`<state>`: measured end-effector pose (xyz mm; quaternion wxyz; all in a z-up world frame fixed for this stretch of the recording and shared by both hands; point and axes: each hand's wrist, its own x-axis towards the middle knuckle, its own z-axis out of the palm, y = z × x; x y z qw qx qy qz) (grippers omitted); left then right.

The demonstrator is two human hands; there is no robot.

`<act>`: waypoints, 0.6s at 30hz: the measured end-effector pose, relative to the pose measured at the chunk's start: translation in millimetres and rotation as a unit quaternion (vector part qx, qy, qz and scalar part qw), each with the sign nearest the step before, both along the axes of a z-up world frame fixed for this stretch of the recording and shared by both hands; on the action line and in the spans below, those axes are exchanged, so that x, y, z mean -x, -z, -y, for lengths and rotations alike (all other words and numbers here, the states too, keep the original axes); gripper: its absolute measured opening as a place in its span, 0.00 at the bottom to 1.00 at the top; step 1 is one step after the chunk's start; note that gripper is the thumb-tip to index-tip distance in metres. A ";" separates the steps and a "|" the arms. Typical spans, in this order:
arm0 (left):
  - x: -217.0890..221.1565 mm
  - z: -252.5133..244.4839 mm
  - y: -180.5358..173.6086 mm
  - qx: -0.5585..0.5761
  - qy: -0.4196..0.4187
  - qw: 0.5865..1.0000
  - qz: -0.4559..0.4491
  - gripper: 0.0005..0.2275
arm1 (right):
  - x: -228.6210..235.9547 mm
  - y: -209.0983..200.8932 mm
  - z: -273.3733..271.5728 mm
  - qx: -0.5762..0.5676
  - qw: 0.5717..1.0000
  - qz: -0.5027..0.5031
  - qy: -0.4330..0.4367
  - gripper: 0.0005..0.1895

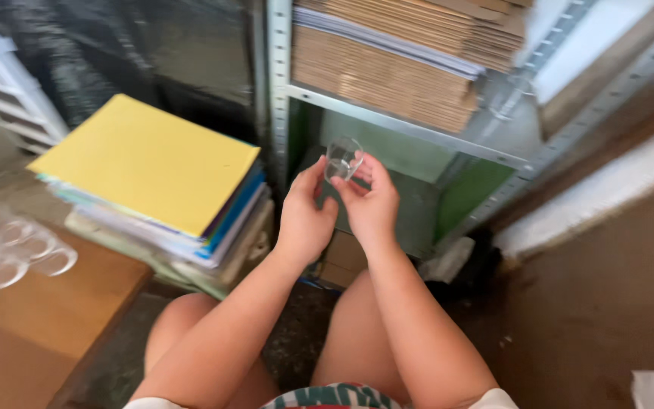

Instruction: The person sits on the floor and organizes small clear glasses by placing them onto a metal shelf. They then pick up a yellow notepad and several packages of photo paper and stickers, placing them on the shelf as well.

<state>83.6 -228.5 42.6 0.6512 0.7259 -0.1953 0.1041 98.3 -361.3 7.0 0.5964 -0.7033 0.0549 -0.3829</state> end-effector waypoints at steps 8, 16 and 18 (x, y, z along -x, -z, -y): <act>3.2 122.2 -38.8 -0.080 0.086 0.988 0.100 0.31 | 32.4 -38.0 126.7 0.047 0.988 0.045 0.141 0.33; -34.4 235.5 -31.3 -0.052 0.151 0.985 0.065 0.29 | 23.4 -50.9 224.3 0.077 0.973 0.030 0.217 0.31; -52.6 268.0 -19.1 -0.071 0.107 0.987 0.094 0.29 | 15.3 -51.7 242.7 0.076 0.969 0.002 0.234 0.30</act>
